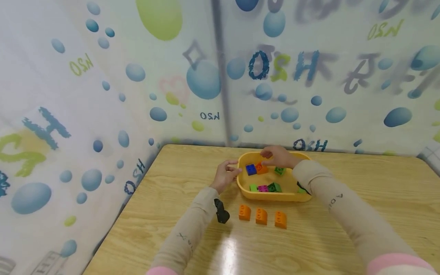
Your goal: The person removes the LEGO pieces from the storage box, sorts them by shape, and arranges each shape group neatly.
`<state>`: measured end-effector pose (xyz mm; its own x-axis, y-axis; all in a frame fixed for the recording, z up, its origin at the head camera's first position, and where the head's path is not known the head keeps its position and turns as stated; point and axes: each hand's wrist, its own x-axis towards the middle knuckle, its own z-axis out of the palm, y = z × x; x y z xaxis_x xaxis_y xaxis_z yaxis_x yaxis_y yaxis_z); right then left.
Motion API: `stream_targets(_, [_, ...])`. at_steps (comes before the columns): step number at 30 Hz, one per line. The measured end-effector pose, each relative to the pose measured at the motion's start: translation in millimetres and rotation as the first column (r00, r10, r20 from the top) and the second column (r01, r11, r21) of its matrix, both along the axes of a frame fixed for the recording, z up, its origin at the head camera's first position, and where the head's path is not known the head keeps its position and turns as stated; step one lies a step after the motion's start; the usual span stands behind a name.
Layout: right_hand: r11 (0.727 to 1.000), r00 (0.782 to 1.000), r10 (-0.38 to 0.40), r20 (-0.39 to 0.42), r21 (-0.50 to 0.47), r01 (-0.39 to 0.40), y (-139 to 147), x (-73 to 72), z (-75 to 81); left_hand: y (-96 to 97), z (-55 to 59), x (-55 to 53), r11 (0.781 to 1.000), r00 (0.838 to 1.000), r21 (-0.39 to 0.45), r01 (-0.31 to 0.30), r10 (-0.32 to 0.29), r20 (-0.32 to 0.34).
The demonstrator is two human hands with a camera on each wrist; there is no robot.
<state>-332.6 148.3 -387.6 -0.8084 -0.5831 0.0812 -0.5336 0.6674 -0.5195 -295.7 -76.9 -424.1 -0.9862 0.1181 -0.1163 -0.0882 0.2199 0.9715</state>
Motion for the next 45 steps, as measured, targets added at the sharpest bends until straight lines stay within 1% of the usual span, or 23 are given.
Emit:
stream_targets(2, [1.000,1.000,0.007,-0.002,0.000,-0.007,1,-1.6,3.1,-0.2,1.4,0.2,1.000,1.000,0.003,0.000,0.000,0.000])
stream_targets(5, [1.000,1.000,0.009,0.020,0.007,-0.009,1,-3.3,4.2,-0.4,2.1,0.6,1.000,1.000,0.020,0.009,-0.009,0.003])
stream_targets(8, [1.000,0.998,0.003,0.058,0.014,-0.004,0,-5.6,-0.2,0.2,1.6,1.2,0.999,1.000,0.033,0.015,-0.015,0.004])
stream_targets(10, [1.000,0.994,-0.011,0.106,0.030,0.008,-1,-6.5,-4.2,1.2,0.9,1.8,0.999,1.000,0.032,0.019,-0.019,0.005])
stream_targets(14, [0.996,0.985,-0.032,0.168,0.092,0.017,-4,-5.5,-11.1,3.5,0.0,4.0,1.000,1.000,0.027,0.014,-0.014,0.015])
stream_targets(19, [0.993,0.986,-0.021,0.168,0.122,0.000,-8,-4.7,-14.0,4.5,-1.7,5.4,0.999,1.000,0.034,0.000,-0.001,0.020])
stream_targets(26, [0.989,0.971,-0.024,0.236,0.150,-0.012,-9,-8.6,-11.7,5.4,1.2,3.2,1.000,1.000,0.023,-0.017,0.017,0.011])
stream_targets(30, [0.986,0.971,-0.010,0.239,0.165,-0.030,-10,-9.2,-10.5,4.3,1.0,2.0,0.999,1.000,0.023,-0.023,0.024,-0.003])
stream_targets(34, [0.977,0.966,-0.030,0.256,0.210,-0.025,-10,-9.1,-11.1,3.3,1.0,2.2,0.999,1.000,0.028,-0.021,0.022,-0.001])
stream_targets(36, [0.974,0.965,-0.037,0.260,0.225,-0.024,-10,-9.3,-11.7,2.8,2.8,3.4,0.999,1.000,0.036,-0.017,0.016,0.005])
stream_targets(39, [0.973,0.965,-0.041,0.261,0.231,-0.021,-11,-9.1,-11.1,2.6,10.1,7.9,0.999,1.000,0.044,-0.010,0.010,0.013])
stream_targets(43, [0.975,0.968,-0.031,0.250,0.222,-0.026,-11,-9.5,-10.5,3.2,21.0,15.2,1.000,1.000,0.023,-0.007,0.007,0.008])
stream_targets(45, [0.977,0.970,-0.021,0.241,0.211,-0.031,-11,-10.3,-10.6,3.1,22.4,16.2,1.000,1.000,0.013,-0.010,0.010,0.007])
